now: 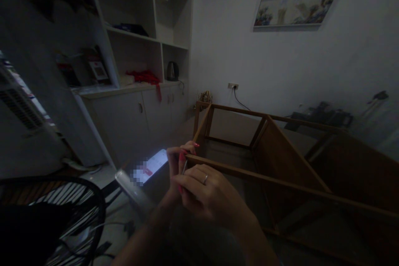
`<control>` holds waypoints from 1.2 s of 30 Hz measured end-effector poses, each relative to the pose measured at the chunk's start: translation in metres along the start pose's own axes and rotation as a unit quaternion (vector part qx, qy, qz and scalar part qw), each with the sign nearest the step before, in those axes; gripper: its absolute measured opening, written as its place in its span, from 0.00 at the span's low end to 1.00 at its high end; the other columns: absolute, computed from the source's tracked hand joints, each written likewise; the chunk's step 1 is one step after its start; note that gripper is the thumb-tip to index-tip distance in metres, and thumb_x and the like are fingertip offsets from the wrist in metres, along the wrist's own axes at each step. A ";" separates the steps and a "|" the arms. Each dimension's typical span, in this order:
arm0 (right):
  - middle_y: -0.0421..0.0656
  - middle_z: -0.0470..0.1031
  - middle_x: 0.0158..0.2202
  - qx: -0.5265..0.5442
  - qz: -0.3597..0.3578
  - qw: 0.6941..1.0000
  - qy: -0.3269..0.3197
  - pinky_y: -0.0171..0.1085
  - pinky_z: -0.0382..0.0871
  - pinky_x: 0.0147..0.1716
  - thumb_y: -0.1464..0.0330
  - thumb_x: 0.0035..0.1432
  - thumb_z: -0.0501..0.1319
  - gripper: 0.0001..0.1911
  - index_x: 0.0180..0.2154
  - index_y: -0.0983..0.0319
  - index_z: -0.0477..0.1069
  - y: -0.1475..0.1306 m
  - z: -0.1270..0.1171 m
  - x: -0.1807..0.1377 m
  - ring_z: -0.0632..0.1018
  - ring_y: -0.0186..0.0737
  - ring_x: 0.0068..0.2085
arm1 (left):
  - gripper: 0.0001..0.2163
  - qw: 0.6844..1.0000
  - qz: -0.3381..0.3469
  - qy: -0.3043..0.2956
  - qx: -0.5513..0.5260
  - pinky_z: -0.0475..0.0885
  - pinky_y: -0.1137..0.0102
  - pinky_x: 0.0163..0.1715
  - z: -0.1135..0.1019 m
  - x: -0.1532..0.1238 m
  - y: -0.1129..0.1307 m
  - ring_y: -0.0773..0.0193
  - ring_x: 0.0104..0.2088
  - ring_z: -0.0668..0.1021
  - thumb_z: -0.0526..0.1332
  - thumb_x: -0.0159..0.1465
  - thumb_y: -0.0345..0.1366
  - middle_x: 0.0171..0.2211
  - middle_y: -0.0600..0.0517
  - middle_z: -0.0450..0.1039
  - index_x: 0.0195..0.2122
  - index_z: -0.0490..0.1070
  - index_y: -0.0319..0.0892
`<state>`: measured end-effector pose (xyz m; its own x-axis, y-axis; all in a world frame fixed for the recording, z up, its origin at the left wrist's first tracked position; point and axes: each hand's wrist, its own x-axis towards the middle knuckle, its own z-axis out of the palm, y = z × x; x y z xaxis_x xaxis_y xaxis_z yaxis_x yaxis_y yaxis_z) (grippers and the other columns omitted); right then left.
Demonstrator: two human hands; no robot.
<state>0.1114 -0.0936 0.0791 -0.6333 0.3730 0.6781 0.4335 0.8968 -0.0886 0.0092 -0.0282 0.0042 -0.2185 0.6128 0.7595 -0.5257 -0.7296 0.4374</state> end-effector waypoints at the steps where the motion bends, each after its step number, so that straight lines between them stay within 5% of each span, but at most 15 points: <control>1: 0.45 0.79 0.40 0.006 0.006 1.000 -0.004 0.38 0.77 0.46 0.75 0.67 0.55 0.14 0.51 0.64 0.72 0.000 -0.001 -0.001 0.79 0.38 0.42 | 0.03 1.000 0.002 0.001 -0.001 0.69 0.58 0.54 0.000 0.000 -0.001 0.62 0.50 0.76 0.52 0.75 0.39 0.39 0.55 0.70 0.46 0.63 0.51; 9: 0.45 0.77 0.49 0.095 0.062 0.991 -0.066 0.38 0.75 0.52 0.74 0.69 0.54 0.21 0.60 0.60 0.68 0.000 -0.010 -0.005 0.77 0.37 0.51 | 0.03 1.000 0.009 -0.001 -0.001 0.70 0.60 0.52 0.000 0.001 -0.001 0.62 0.50 0.76 0.52 0.75 0.39 0.38 0.55 0.69 0.46 0.63 0.50; 18: 0.43 0.77 0.50 0.157 0.135 0.974 -0.090 0.34 0.75 0.50 0.73 0.69 0.59 0.17 0.57 0.55 0.70 -0.004 -0.009 -0.004 0.78 0.36 0.51 | 0.03 1.000 0.009 0.018 0.005 0.70 0.58 0.52 0.001 0.000 -0.003 0.62 0.48 0.77 0.51 0.75 0.40 0.38 0.56 0.70 0.45 0.62 0.50; 26: 0.41 0.77 0.40 0.110 0.126 0.986 0.001 0.36 0.76 0.45 0.65 0.70 0.60 0.06 0.45 0.58 0.74 -0.008 0.006 -0.001 0.79 0.37 0.44 | 0.02 1.000 0.006 0.022 0.000 0.71 0.60 0.51 0.002 0.001 -0.003 0.63 0.48 0.77 0.54 0.74 0.40 0.37 0.56 0.70 0.44 0.63 0.50; 36: 0.40 0.76 0.30 -0.028 0.078 0.990 0.112 0.34 0.73 0.32 0.65 0.70 0.60 0.09 0.37 0.60 0.74 -0.014 0.024 0.002 0.76 0.36 0.33 | 0.04 1.000 -0.009 0.028 0.001 0.71 0.57 0.51 0.002 0.002 -0.001 0.62 0.44 0.78 0.55 0.73 0.42 0.34 0.56 0.71 0.42 0.64 0.50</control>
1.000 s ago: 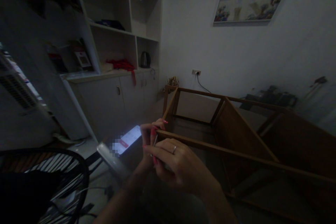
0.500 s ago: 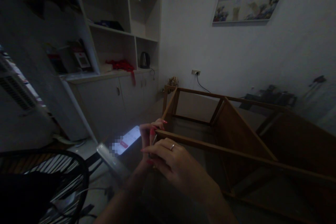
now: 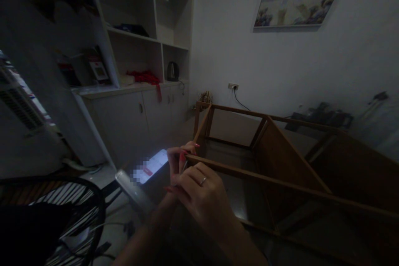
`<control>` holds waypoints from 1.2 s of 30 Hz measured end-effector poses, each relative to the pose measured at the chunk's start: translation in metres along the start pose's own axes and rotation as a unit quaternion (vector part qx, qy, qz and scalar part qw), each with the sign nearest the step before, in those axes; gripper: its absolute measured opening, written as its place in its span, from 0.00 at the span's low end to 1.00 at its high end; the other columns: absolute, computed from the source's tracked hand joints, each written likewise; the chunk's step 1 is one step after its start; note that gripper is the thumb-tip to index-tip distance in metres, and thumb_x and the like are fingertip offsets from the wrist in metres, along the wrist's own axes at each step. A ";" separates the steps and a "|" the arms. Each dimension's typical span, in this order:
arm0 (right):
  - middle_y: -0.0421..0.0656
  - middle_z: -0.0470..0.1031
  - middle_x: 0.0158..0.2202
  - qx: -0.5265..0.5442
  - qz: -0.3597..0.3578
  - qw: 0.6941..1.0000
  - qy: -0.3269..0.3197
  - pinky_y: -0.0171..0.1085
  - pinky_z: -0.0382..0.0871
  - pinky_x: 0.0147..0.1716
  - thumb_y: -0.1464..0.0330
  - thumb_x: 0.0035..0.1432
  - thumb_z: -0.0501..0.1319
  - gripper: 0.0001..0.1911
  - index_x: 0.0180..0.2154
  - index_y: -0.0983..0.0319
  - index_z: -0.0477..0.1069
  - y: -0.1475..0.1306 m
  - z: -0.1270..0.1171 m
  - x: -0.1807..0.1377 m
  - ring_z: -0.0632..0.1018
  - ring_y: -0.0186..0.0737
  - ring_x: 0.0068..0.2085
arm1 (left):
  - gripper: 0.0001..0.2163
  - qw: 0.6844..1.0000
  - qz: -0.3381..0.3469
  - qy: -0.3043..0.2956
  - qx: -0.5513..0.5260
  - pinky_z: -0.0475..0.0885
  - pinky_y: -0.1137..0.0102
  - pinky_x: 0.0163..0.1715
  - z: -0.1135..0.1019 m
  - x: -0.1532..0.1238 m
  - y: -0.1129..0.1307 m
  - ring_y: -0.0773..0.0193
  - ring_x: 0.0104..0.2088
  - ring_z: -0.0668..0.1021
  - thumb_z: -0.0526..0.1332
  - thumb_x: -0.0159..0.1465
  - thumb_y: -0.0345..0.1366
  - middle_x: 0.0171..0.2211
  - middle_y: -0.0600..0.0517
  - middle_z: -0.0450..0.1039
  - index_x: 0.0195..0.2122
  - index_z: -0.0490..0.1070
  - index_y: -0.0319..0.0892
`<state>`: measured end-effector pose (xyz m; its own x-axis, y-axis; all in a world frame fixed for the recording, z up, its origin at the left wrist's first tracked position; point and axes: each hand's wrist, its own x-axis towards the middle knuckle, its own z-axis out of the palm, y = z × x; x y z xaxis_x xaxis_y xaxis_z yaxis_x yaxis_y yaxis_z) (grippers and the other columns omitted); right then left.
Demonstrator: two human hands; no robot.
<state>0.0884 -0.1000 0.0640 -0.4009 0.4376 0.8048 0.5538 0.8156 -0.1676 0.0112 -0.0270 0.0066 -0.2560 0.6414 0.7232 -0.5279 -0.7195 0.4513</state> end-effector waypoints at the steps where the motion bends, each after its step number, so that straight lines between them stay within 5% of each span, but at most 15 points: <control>1: 0.40 0.76 0.30 -0.016 -0.010 1.000 0.006 0.34 0.72 0.32 0.65 0.70 0.59 0.08 0.38 0.61 0.74 0.000 0.001 0.000 0.75 0.36 0.33 | 0.05 1.000 0.003 0.004 0.000 0.71 0.57 0.51 0.001 0.000 0.000 0.61 0.44 0.78 0.56 0.73 0.42 0.34 0.56 0.71 0.42 0.63 0.50; 11: 0.43 0.79 0.37 -0.067 -0.117 0.989 -0.059 0.36 0.78 0.42 0.69 0.73 0.54 0.09 0.47 0.64 0.73 0.006 -0.016 0.010 0.79 0.37 0.38 | 0.05 1.000 -0.008 0.013 -0.005 0.71 0.57 0.52 0.002 -0.001 0.003 0.62 0.45 0.77 0.56 0.73 0.43 0.35 0.56 0.71 0.42 0.64 0.50; 17: 0.44 0.80 0.38 -0.062 -0.105 0.991 -0.061 0.37 0.79 0.42 0.71 0.71 0.55 0.10 0.49 0.64 0.73 0.007 -0.018 0.006 0.80 0.38 0.39 | 0.05 1.000 -0.004 0.009 -0.011 0.72 0.57 0.50 0.004 0.000 0.002 0.62 0.44 0.77 0.56 0.73 0.43 0.34 0.56 0.71 0.42 0.64 0.50; 26: 0.41 0.77 0.32 -0.061 -0.070 0.994 0.059 0.34 0.78 0.36 0.73 0.68 0.60 0.05 0.43 0.61 0.73 -0.002 -0.010 0.008 0.78 0.35 0.33 | 0.04 1.000 -0.027 -0.011 -0.001 0.70 0.56 0.54 -0.002 -0.001 0.005 0.61 0.49 0.77 0.55 0.73 0.43 0.38 0.55 0.71 0.43 0.64 0.51; 36: 0.42 0.78 0.37 0.003 -0.072 0.997 0.006 0.36 0.79 0.41 0.71 0.72 0.55 0.12 0.54 0.61 0.69 0.006 -0.010 0.004 0.79 0.36 0.37 | 0.03 1.000 0.002 -0.009 0.002 0.71 0.57 0.51 -0.001 -0.001 0.001 0.60 0.48 0.77 0.54 0.74 0.40 0.37 0.55 0.70 0.44 0.63 0.50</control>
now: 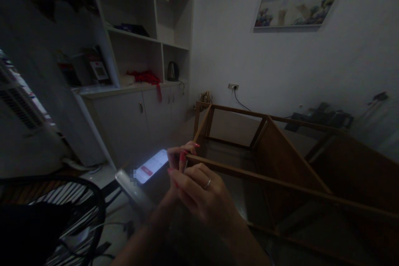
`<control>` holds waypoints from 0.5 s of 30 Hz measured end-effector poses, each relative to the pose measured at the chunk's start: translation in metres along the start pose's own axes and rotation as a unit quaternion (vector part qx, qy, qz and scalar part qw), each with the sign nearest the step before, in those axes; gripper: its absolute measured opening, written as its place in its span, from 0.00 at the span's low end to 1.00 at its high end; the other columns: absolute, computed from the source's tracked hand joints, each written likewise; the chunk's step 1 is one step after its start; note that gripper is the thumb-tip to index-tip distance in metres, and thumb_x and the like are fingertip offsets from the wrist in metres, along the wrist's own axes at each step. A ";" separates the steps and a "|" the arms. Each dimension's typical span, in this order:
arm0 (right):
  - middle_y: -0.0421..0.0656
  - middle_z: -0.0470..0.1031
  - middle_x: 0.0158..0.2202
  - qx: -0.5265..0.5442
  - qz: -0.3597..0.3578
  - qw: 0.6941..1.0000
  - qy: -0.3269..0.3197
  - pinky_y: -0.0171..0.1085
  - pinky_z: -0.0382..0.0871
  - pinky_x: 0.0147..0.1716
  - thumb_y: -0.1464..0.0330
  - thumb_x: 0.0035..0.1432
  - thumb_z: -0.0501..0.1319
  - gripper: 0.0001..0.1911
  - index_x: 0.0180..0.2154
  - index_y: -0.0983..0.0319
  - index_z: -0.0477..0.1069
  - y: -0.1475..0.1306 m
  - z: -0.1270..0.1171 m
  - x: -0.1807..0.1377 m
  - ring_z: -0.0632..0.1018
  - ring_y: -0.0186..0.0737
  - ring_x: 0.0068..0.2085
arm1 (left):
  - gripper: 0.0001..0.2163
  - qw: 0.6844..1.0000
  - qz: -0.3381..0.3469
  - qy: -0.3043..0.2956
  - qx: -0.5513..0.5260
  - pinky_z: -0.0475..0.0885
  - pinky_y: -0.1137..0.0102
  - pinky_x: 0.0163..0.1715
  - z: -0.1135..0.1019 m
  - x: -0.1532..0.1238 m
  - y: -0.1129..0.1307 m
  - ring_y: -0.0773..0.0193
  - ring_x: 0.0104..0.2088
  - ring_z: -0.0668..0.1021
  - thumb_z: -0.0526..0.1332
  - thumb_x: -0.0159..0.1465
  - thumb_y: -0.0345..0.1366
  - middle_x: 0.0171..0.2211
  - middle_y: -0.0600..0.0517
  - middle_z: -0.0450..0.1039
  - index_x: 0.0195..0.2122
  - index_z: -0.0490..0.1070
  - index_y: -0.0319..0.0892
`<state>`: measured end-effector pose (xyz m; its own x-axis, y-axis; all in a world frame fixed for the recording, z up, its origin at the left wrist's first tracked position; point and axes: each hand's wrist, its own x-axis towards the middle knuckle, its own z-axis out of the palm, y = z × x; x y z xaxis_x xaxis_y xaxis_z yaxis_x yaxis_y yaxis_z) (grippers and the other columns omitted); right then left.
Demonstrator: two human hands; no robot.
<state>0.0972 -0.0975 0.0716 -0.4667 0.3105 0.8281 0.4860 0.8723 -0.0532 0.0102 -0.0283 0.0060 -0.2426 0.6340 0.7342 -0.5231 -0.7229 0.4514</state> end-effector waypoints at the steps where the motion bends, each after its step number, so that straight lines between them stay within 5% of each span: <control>1: 0.42 0.78 0.37 -0.004 -0.005 1.000 -0.006 0.35 0.79 0.41 0.70 0.72 0.55 0.12 0.54 0.61 0.70 0.000 -0.001 0.000 0.79 0.36 0.37 | 0.03 1.000 0.001 0.002 0.005 0.71 0.57 0.51 0.000 0.000 -0.001 0.60 0.47 0.77 0.54 0.74 0.41 0.37 0.55 0.70 0.43 0.63 0.50; 15: 0.43 0.81 0.37 -0.061 -0.074 0.995 -0.039 0.33 0.78 0.39 0.72 0.71 0.56 0.08 0.49 0.65 0.70 0.008 -0.019 0.001 0.81 0.34 0.38 | 0.03 1.000 0.012 -0.020 0.004 0.70 0.59 0.52 -0.002 0.000 0.002 0.62 0.50 0.76 0.52 0.75 0.38 0.38 0.56 0.70 0.46 0.63 0.50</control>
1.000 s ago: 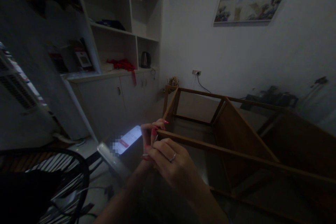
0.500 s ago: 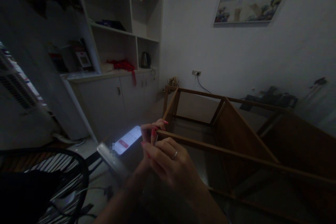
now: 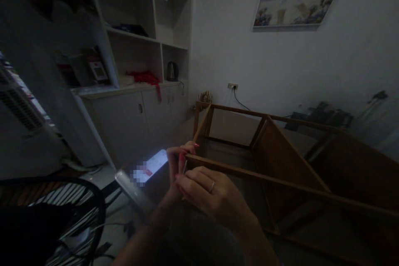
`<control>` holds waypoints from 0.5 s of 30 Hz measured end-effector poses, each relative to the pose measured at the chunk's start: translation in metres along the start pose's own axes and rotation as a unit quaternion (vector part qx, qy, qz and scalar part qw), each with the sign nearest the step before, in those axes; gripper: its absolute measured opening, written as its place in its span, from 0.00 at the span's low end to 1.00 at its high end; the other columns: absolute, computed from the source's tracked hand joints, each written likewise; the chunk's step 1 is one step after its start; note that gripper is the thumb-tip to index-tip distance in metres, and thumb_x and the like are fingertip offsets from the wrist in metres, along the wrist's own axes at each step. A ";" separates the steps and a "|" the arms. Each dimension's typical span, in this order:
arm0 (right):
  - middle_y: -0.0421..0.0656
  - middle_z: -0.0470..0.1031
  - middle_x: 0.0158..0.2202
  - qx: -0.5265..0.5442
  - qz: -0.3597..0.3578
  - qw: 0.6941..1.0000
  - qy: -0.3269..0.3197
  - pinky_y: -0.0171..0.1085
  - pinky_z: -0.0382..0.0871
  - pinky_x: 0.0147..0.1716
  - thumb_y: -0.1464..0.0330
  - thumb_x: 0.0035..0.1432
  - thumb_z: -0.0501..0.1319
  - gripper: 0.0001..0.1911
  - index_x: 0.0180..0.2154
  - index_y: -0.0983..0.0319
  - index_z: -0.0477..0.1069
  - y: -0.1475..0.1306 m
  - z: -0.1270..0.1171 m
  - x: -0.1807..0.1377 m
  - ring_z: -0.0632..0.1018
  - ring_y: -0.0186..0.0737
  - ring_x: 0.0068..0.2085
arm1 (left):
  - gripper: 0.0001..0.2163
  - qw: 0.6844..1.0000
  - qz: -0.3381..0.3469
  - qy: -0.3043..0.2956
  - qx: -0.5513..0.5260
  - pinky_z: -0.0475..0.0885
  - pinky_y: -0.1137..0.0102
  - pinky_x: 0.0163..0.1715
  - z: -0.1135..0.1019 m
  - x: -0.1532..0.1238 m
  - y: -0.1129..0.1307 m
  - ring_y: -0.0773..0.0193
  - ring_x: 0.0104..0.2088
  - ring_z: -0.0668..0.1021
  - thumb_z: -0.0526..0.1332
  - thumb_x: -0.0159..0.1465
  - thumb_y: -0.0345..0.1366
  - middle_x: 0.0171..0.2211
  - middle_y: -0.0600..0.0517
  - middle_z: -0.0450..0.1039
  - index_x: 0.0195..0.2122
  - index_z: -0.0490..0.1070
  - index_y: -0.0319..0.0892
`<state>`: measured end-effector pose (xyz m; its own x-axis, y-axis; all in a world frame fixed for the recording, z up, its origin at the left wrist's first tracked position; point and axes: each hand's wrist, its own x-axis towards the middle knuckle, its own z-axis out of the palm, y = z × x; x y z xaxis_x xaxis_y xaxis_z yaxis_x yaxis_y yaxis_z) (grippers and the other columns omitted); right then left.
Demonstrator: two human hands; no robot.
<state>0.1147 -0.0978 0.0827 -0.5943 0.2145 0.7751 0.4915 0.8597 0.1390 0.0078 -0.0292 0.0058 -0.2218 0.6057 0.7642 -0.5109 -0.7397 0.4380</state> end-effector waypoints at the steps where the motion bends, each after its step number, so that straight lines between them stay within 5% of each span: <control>1: 0.43 0.80 0.36 -0.004 -0.006 1.000 0.006 0.33 0.78 0.38 0.73 0.70 0.57 0.06 0.47 0.65 0.71 0.000 0.000 0.000 0.80 0.34 0.37 | 0.03 1.000 0.001 -0.005 0.001 0.70 0.60 0.52 -0.001 0.000 0.000 0.62 0.50 0.76 0.52 0.75 0.38 0.38 0.56 0.70 0.46 0.63 0.50; 9: 0.37 0.78 0.28 -0.108 -0.037 0.993 0.019 0.35 0.71 0.33 0.75 0.67 0.60 0.06 0.35 0.63 0.71 -0.002 0.005 -0.001 0.76 0.34 0.29 | 0.04 1.000 0.000 -0.009 0.003 0.68 0.60 0.53 -0.003 -0.001 -0.003 0.62 0.51 0.76 0.51 0.75 0.38 0.38 0.56 0.71 0.48 0.63 0.52; 15: 0.39 0.79 0.29 -0.087 -0.030 0.996 -0.001 0.36 0.69 0.32 0.74 0.69 0.57 0.08 0.35 0.63 0.71 -0.004 0.005 0.001 0.76 0.34 0.29 | 0.03 1.000 -0.005 -0.003 0.003 0.69 0.58 0.54 -0.004 -0.001 -0.005 0.61 0.50 0.76 0.51 0.75 0.38 0.38 0.56 0.70 0.46 0.63 0.51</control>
<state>0.1091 -0.0984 0.0797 -0.6267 0.1666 0.7613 0.5583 0.7775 0.2894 0.0075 -0.0253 0.0011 -0.2114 0.6116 0.7624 -0.5077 -0.7353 0.4491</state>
